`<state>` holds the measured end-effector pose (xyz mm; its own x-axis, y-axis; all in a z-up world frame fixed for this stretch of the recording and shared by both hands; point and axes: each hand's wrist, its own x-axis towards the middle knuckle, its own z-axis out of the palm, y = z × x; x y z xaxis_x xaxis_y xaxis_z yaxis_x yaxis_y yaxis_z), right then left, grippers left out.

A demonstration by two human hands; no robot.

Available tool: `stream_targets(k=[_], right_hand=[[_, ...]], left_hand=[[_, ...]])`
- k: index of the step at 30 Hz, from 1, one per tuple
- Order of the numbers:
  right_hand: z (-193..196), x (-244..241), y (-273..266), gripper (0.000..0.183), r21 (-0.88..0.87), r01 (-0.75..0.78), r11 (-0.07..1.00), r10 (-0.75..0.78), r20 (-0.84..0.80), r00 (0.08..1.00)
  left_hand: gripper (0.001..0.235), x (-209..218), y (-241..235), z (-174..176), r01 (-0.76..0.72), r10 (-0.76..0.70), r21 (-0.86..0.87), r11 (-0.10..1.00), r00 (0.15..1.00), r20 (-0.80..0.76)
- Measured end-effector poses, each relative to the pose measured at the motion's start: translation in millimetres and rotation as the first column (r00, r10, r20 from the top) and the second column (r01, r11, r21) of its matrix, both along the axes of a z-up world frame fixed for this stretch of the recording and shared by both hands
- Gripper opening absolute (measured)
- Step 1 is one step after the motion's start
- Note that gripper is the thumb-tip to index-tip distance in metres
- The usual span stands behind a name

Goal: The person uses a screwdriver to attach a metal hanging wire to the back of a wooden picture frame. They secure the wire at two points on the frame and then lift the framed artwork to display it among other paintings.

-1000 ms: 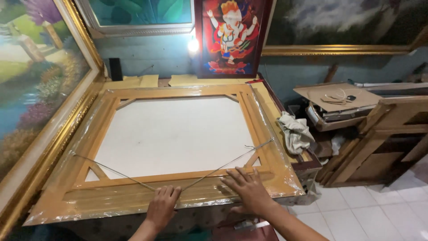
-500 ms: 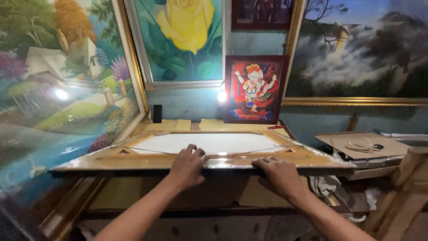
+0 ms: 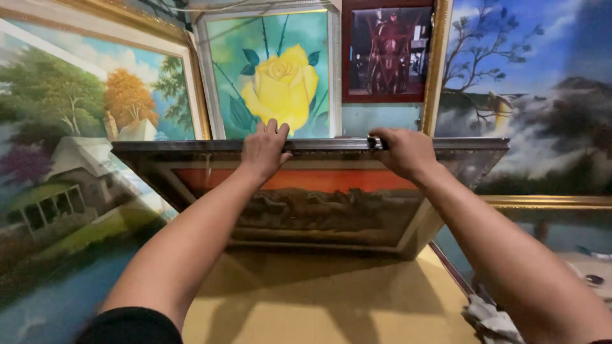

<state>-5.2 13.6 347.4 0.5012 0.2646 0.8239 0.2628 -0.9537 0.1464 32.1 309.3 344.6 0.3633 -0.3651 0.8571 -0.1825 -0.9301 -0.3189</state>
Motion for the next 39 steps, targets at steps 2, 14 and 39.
stream_targets(k=[2, 14, 39], right_hand=[[13, 26, -3, 0.037, -0.01, 0.007, 1.0, -0.006, 0.032, 0.999], [62, 235, -16, 0.028, -0.02, 0.171, 0.985, -0.154, 0.342, 0.927], [93, 468, -35, 0.06, -0.018, 0.023, 1.0, -0.027, -0.238, 0.971]], left_hand=[[0.053, 36, -2, 11, -0.042, 0.04, -0.029, 0.999, 0.998, -0.052], [0.043, 193, -28, 70, -0.152, 0.137, -0.069, 0.986, 0.972, -0.192], [0.08, 456, -44, 99, -0.371, 0.207, -0.122, 0.921, 0.73, -0.651]])
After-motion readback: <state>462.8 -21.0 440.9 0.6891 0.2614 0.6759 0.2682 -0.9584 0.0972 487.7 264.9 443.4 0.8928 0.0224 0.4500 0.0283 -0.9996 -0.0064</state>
